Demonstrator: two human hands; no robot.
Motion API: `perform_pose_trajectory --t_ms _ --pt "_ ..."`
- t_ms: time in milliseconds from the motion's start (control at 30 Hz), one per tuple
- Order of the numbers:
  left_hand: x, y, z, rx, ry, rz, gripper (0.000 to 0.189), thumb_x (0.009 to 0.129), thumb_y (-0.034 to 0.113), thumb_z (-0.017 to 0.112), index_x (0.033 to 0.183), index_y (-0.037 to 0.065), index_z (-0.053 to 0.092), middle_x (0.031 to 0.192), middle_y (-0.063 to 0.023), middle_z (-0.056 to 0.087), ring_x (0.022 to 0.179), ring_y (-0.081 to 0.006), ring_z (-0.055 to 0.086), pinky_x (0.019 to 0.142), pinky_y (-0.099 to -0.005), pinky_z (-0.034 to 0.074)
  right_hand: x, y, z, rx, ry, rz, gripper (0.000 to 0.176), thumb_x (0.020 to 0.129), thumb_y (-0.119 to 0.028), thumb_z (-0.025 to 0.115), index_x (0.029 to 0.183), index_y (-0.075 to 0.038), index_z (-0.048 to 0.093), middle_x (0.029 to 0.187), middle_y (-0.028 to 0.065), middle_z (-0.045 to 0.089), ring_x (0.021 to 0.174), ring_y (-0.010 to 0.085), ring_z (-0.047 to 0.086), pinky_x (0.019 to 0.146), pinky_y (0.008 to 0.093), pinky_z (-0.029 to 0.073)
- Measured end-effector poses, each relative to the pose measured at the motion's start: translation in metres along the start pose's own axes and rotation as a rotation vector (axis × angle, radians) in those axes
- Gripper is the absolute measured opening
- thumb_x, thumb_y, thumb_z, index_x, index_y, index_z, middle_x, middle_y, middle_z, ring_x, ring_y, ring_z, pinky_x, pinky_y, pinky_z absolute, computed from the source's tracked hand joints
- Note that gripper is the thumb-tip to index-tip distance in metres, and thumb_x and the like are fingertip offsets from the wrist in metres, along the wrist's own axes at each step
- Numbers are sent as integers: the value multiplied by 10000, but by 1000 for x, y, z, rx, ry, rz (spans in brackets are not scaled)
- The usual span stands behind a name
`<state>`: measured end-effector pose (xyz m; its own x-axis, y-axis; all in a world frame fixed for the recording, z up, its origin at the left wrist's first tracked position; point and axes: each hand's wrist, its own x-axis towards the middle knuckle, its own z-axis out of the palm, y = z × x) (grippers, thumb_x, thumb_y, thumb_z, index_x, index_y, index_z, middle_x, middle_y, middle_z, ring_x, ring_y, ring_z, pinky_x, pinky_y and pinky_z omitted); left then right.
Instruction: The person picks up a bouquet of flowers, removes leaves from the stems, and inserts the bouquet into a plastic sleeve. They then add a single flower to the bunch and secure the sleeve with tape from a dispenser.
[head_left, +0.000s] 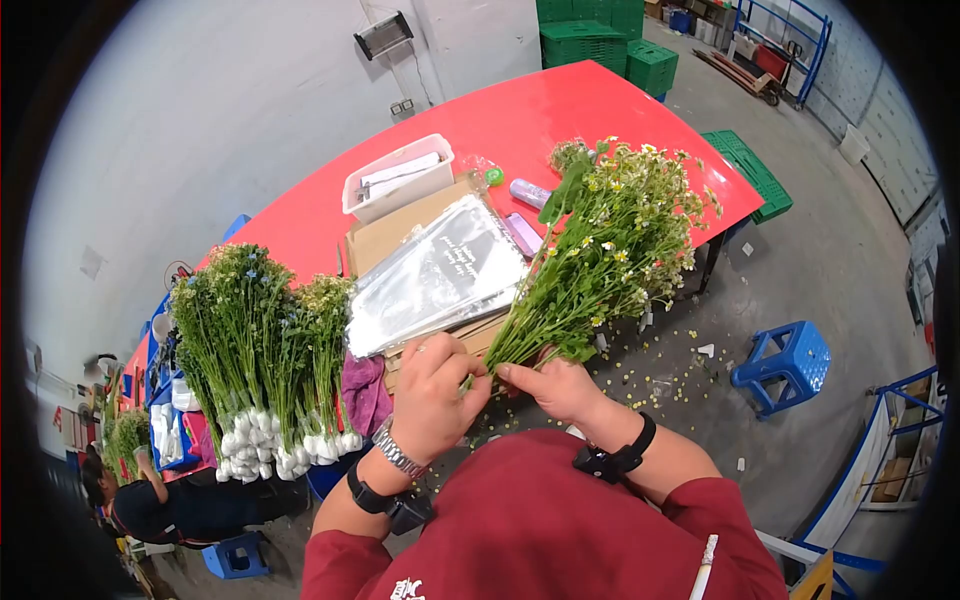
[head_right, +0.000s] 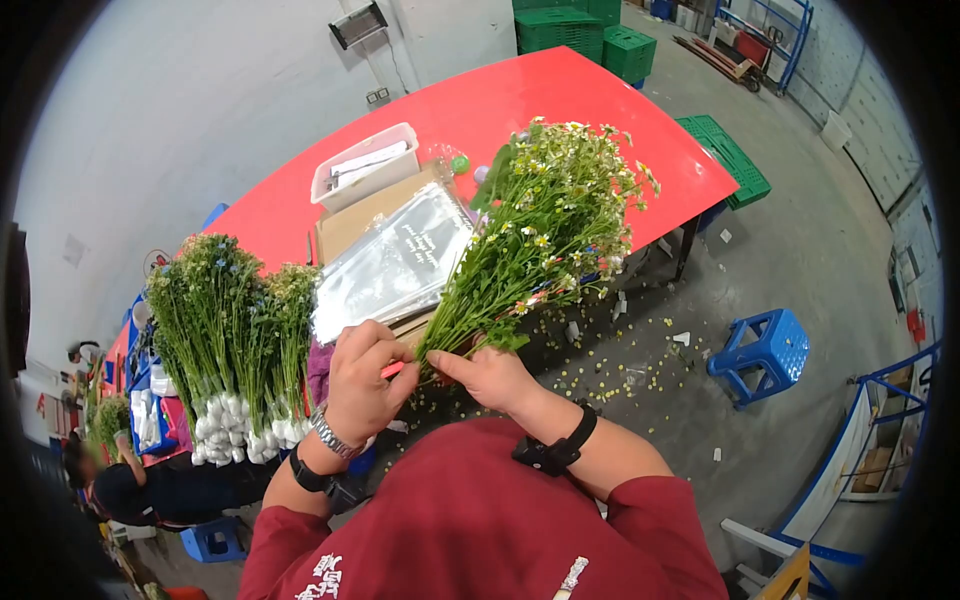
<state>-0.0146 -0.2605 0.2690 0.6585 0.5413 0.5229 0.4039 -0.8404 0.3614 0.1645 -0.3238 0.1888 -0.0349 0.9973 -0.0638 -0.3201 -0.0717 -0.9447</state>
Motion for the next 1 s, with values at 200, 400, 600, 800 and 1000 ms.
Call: perform_pose_trajectory --t_ms 200,400,600,800,1000 --pt "-9 0 -15 -146 -110 -122 122 729 86 779 799 95 680 857 -50 605 799 -260 579 747 -377 445 2 0 -1 11 49 5 165 980 -174 675 1056 -29 662 889 17 667 792 107 601 710 280 502" --pt "-8 13 -11 -45 -44 -134 353 762 138 789 1086 52 678 1028 -145 636 920 -291 617 838 -397 486 -2 -4 5 -33 81 -74 158 975 -151 677 1071 -27 660 913 20 670 789 111 613 703 283 511" --pt "-46 -28 34 -646 -397 -612 408 1014 246 583 1324 -17 553 880 -86 669 675 -145 629 623 -302 509 -4 -3 2 -27 23 -45 232 972 -168 694 1140 -19 634 951 27 685 814 84 629 704 268 532" --pt "-52 -23 35 -792 -290 -683 314 1077 286 489 1208 24 602 745 11 604 564 -35 486 514 -198 387 -6 -16 1 66 6 -53 249 981 -203 691 1140 -18 644 958 25 685 765 95 629 666 262 528" --pt "-60 -30 34 -1038 -387 -904 370 1090 341 447 1169 25 622 727 -11 602 525 -57 485 495 -202 391 -5 -15 -7 38 46 19 302 987 -258 687 1170 -21 645 999 43 694 804 104 639 705 271 538"
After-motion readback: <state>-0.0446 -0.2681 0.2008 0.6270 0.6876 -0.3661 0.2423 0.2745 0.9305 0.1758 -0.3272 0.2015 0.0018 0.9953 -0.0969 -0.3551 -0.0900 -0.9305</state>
